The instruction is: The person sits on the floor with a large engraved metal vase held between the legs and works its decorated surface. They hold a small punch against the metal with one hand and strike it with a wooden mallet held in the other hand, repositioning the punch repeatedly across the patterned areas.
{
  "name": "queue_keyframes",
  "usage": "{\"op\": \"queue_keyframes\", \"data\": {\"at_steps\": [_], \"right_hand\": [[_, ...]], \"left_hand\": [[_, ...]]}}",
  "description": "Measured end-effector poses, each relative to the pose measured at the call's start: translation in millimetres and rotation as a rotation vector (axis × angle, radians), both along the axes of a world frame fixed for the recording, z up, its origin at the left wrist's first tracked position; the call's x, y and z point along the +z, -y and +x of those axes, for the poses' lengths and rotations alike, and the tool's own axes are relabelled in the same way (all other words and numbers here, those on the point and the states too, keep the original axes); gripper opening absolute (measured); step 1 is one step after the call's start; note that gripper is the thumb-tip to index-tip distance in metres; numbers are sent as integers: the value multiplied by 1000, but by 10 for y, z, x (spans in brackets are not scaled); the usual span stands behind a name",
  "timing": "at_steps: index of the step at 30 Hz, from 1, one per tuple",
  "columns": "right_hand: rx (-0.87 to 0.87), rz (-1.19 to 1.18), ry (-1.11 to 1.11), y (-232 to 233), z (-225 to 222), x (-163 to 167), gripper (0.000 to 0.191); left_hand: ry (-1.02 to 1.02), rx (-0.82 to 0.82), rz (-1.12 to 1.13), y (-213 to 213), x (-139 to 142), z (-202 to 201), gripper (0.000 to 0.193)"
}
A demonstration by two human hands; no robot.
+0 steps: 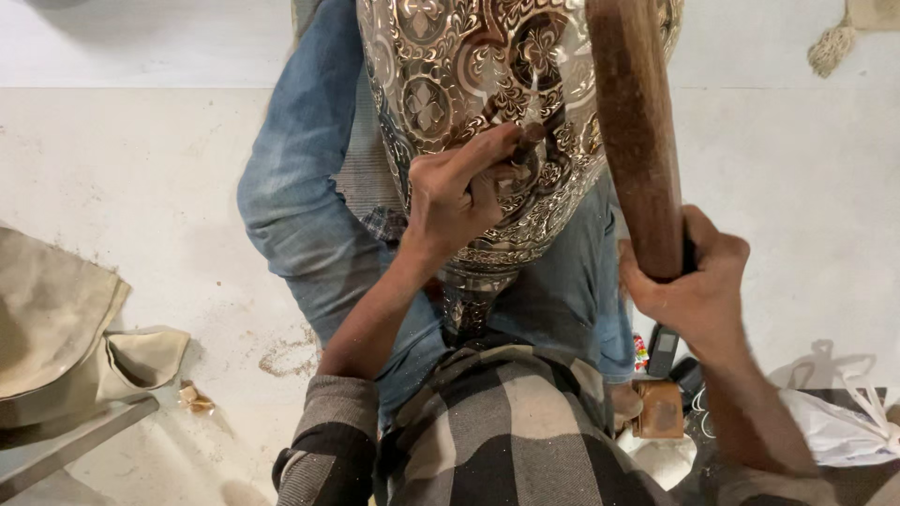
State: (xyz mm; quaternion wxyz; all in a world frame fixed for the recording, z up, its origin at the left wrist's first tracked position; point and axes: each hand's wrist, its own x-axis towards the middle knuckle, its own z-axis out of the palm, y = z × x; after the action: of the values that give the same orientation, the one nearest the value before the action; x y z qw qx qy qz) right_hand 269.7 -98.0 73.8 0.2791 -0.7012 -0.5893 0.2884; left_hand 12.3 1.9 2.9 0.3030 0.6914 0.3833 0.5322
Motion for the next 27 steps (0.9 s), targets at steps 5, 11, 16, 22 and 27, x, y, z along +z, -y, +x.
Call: {"op": "queue_keyframes", "data": {"at_steps": [5, 11, 16, 22, 27], "right_hand": [[258, 112, 174, -434, 77, 540, 32], [430, -263, 544, -924, -389, 1450, 31], [477, -264, 749, -987, -498, 1413, 35], [483, -247, 660, -1018, -303, 1274, 38], [523, -204, 560, -1001, -289, 1224, 38]], "left_hand": [[-28, 28, -19, -3, -39, 25, 48], [-3, 87, 43, 3, -96, 50, 37], [51, 59, -11, -1, -110, 65, 42], [7, 19, -62, 20, -70, 24, 48], [6, 29, -20, 23, -19, 28, 46]]}}
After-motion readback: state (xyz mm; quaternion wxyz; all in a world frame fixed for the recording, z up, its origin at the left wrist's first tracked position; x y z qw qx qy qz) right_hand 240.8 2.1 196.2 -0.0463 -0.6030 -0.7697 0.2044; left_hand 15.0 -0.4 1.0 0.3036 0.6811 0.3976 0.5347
